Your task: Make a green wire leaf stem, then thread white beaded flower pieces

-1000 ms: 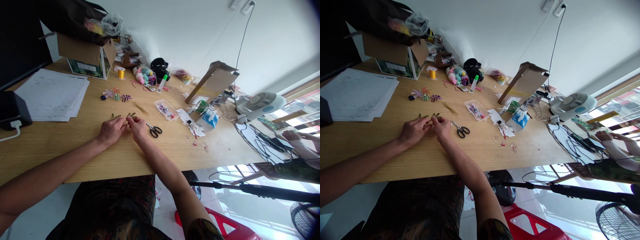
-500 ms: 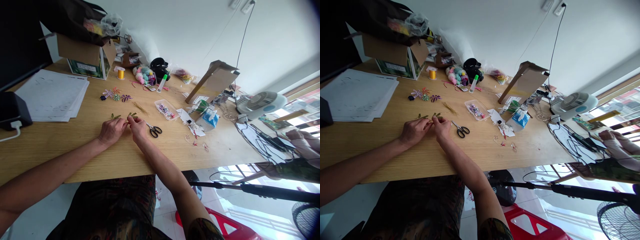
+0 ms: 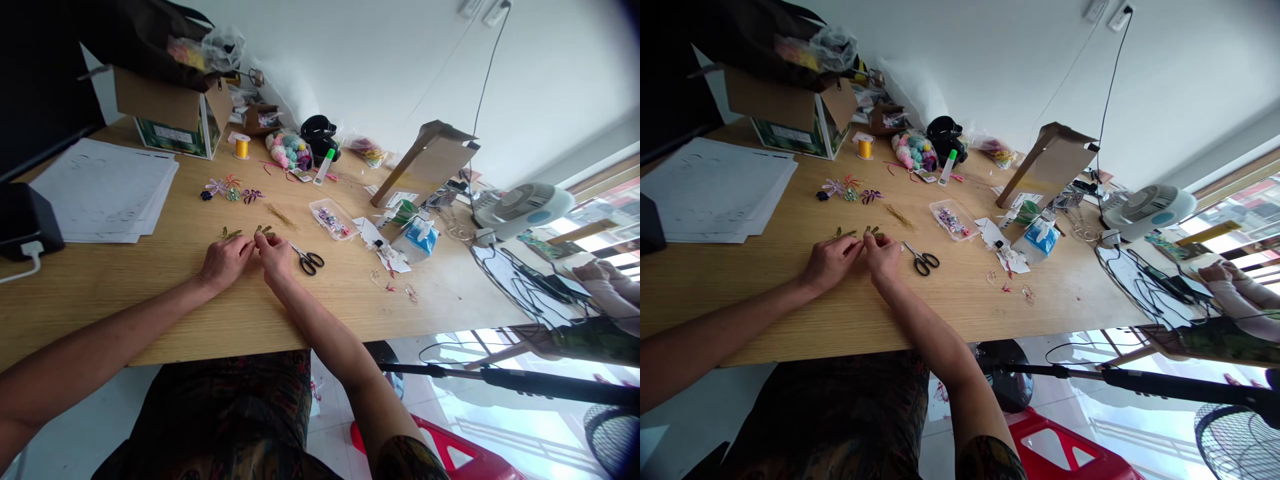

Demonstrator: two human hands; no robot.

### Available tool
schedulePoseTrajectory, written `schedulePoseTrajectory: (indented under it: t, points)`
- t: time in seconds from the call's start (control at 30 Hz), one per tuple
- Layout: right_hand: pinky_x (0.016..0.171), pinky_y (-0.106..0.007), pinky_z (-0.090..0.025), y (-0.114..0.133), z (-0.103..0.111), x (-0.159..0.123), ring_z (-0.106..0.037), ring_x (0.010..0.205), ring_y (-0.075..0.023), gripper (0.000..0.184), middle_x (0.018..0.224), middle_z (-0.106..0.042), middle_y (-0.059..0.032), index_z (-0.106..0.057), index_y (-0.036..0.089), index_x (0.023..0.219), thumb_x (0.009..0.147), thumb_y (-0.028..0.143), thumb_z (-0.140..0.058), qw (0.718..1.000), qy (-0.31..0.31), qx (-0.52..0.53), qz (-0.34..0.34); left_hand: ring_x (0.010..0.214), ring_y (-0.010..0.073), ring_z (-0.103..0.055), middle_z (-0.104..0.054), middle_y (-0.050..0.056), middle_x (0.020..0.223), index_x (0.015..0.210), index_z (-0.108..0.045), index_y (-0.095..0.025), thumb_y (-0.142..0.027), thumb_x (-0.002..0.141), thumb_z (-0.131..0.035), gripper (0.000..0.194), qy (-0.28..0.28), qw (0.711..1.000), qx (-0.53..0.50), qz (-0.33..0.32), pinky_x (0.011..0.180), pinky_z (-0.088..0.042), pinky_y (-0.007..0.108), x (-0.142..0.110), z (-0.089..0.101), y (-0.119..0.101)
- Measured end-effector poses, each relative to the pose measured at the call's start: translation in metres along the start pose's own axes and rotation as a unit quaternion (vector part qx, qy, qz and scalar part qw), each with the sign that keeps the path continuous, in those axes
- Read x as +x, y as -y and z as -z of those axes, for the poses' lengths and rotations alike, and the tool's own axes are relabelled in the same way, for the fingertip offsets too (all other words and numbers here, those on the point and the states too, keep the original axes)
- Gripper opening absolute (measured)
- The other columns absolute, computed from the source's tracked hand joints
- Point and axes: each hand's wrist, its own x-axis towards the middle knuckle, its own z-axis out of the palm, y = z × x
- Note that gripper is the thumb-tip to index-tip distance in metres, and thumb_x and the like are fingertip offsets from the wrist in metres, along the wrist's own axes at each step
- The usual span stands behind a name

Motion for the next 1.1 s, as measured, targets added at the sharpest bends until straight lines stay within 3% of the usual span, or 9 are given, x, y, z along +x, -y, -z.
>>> schedulePoseTrajectory:
  t: [0.1,0.27,0.37,0.47,0.63,0.73,0.87,0.97,1.1]
  points:
    - [0.052,-0.023,-0.035,-0.001,0.0,0.001,-0.041,0.052,-0.008,0.021,0.056,-0.053,0.0026,-0.057,0.016,0.06,0.073,0.027,-0.068,1.0,0.004,-0.005,0.008,0.053,0.0133,-0.051,-0.06,0.001,0.059,0.066,-0.06,-0.019,-0.036,0.081,-0.058,0.023,0.011,0.981,-0.156,0.113,0.056,-0.038,0.027,0.003,-0.001,-0.002]
    - [0.053,-0.024,-0.037,-0.002,-0.001,-0.001,-0.042,0.053,-0.0087,0.02,0.057,-0.053,0.003,-0.055,0.018,0.061,0.075,0.028,-0.065,0.999,0.037,0.005,0.026,0.046,0.0103,-0.043,-0.05,0.0,0.055,0.062,-0.055,-0.019,-0.031,0.073,-0.062,0.018,0.114,0.815,-0.475,0.31,0.045,-0.033,0.026,0.013,0.004,0.0]
    - [0.055,-0.024,-0.037,-0.001,-0.001,-0.003,-0.043,0.055,-0.0092,0.022,0.057,-0.051,0.0032,-0.053,0.019,0.06,0.076,0.03,-0.065,0.998,0.051,-0.001,0.039,0.044,0.0089,-0.038,-0.047,-0.001,0.054,0.06,-0.053,-0.02,-0.032,0.072,-0.063,0.02,0.164,0.765,-0.518,0.345,0.043,-0.033,0.026,0.016,0.007,0.001]
    - [0.056,-0.024,-0.038,0.0,-0.001,-0.003,-0.044,0.057,-0.0099,0.022,0.058,-0.052,0.0028,-0.054,0.018,0.061,0.076,0.031,-0.064,0.998,0.053,-0.006,0.04,0.047,0.0106,-0.044,-0.052,0.001,0.057,0.063,-0.056,-0.019,-0.037,0.074,-0.064,0.023,0.143,0.801,-0.488,0.317,0.046,-0.036,0.026,0.014,0.008,0.002]
    - [0.056,-0.023,-0.039,0.003,-0.001,-0.003,-0.044,0.055,-0.009,0.018,0.057,-0.05,0.0033,-0.055,0.017,0.063,0.075,0.027,-0.063,0.999,0.033,-0.001,0.032,0.062,0.0154,-0.057,-0.065,0.003,0.07,0.078,-0.065,-0.018,-0.041,0.072,-0.071,0.024,-0.006,0.965,-0.228,0.129,0.061,-0.044,0.029,0.005,0.006,0.002]
    - [0.056,-0.023,-0.04,0.004,-0.001,-0.004,-0.043,0.055,-0.0086,0.018,0.058,-0.05,0.0036,-0.055,0.017,0.063,0.075,0.028,-0.062,0.999,0.033,-0.002,0.033,0.065,0.0164,-0.059,-0.068,0.004,0.073,0.081,-0.068,-0.019,-0.037,0.077,-0.068,0.019,-0.03,0.994,-0.092,0.042,0.064,-0.044,0.028,0.002,0.006,0.004]
    - [0.056,-0.022,-0.039,0.001,-0.001,-0.003,-0.045,0.057,-0.009,0.02,0.057,-0.051,0.0037,-0.053,0.017,0.061,0.075,0.028,-0.064,0.999,0.035,0.01,0.041,0.062,0.016,-0.059,-0.069,0.004,0.07,0.074,-0.068,-0.019,-0.035,0.081,-0.062,0.018,-0.031,0.997,-0.065,0.029,0.063,-0.043,0.028,0.001,0.006,0.002]
    - [0.057,-0.023,-0.039,-0.002,-0.001,-0.002,-0.045,0.057,-0.0093,0.019,0.058,-0.052,0.0038,-0.054,0.017,0.061,0.076,0.024,-0.064,0.999,0.036,0.016,0.035,0.057,0.0151,-0.057,-0.067,0.003,0.064,0.069,-0.066,-0.019,-0.034,0.078,-0.062,0.018,-0.009,0.98,-0.162,0.114,0.059,-0.043,0.028,0.002,0.003,0.0]
    - [0.057,-0.023,-0.039,-0.002,-0.002,-0.004,-0.046,0.055,-0.0094,0.018,0.057,-0.052,0.0048,-0.053,0.018,0.062,0.078,0.022,-0.062,0.999,0.04,-0.007,0.036,0.047,0.0108,-0.049,-0.059,0.002,0.057,0.062,-0.061,-0.017,-0.026,0.074,-0.064,0.015,0.085,0.843,-0.434,0.305,0.047,-0.037,0.025,0.008,0.004,-0.003]
